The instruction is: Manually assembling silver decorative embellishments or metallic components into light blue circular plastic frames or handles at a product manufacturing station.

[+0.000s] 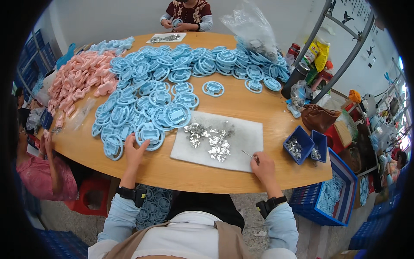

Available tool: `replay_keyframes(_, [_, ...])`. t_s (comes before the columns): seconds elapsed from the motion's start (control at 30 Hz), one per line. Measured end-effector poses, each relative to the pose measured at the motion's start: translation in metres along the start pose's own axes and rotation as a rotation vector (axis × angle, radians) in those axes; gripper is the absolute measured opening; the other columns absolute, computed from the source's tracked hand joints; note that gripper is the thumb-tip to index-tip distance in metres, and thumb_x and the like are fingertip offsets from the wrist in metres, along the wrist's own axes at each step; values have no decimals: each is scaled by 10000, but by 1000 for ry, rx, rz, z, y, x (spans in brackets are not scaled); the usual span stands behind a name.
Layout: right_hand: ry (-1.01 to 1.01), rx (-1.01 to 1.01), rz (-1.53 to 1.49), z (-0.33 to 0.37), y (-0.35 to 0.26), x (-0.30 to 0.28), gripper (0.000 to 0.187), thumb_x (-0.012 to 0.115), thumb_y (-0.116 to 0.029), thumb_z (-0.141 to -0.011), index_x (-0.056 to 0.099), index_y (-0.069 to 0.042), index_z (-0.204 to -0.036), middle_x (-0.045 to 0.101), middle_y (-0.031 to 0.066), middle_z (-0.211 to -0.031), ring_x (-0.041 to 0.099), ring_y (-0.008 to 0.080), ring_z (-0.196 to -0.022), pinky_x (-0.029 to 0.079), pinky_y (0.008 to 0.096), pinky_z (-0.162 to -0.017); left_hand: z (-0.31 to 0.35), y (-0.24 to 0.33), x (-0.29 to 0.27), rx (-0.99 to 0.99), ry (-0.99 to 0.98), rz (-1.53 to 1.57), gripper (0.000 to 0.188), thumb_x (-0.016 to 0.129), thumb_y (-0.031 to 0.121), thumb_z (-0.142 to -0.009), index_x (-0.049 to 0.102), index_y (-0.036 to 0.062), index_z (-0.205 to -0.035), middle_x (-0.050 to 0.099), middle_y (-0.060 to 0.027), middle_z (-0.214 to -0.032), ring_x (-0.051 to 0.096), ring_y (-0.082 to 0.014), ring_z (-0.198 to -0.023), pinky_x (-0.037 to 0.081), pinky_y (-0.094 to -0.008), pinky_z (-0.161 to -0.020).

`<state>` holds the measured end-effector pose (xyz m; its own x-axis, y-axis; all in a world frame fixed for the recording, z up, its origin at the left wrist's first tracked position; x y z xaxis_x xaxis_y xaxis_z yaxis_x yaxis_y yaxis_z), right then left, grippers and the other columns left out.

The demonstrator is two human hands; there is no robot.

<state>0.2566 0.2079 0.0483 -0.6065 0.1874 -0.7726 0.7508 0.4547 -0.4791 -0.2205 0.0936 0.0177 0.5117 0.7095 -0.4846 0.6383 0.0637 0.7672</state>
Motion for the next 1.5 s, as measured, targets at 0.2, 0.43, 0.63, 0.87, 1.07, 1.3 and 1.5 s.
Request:
replay_keyframes(0.2, [-36,-72,-185,-58,-44,17,95,610,-67,-721,625,-32,-808,582,107,-714,591,250,-643,468,325,-586,-3,-18,-2,-244,-58,426,262,717,139,-764,599,-19,-936,619,-36,-841,562,-86,-743,443,-227,-635])
replay_keyframes(0.43, [-280,-47,-195,-102,-58,98,134,578,-131,-749,651,-33,-805,586,145,-771,573,313,-728,458,381,-653,-10,-8,-6,-297,-173,431,197,653,151,-820,573,14,-937,595,-14,-833,514,-53,-755,411,-218,-674])
replay_keyframes(0.63, [-268,-76,-31,-108,-60,117,155,606,-172,-752,675,-54,-825,589,129,-787,572,309,-727,460,370,-662,2,-1,-17,-487,-131,861,186,605,163,-858,555,23,-969,601,-29,-866,560,-103,-807,456,-261,-677])
replay_keyframes(0.87, [-296,-13,-151,-107,-64,112,131,616,-173,-743,674,-69,-798,573,120,-815,568,310,-770,460,394,-692,49,10,20,-801,-192,1382,275,539,190,-900,540,29,-1122,608,-84,-1047,596,-187,-958,500,-348,-827])
replay_keyframes(1.07, [-118,-131,-231,-107,-60,97,140,633,-140,-725,655,-24,-799,601,110,-749,571,242,-629,455,329,-586,85,59,82,-897,-472,1337,292,585,168,-862,541,34,-1117,612,-83,-1016,612,-168,-912,521,-328,-782])
replay_keyframes(1.3, [-157,-113,-443,-86,-70,81,88,639,-50,-704,622,-11,-780,595,94,-749,544,178,-580,430,269,-523,97,90,128,-867,-670,1134,281,611,176,-846,551,19,-1071,629,-60,-904,632,-139,-751,537,-270,-655])
replay_keyframes(1.5, [-180,-239,-481,-71,-88,75,102,636,-35,-703,602,-15,-796,593,84,-776,537,165,-562,428,273,-519,98,96,145,-890,-708,1048,287,605,209,-860,553,18,-1068,631,-65,-913,637,-145,-769,547,-287,-658])
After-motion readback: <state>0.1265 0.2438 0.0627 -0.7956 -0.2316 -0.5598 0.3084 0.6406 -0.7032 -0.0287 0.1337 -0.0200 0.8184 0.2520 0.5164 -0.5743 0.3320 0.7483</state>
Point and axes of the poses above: each hand's wrist, its own z-axis away from the middle knuckle, its own x-axis out of the palm, y = z × x, the point moved 9 cm from there along -z, towards the middle knuckle
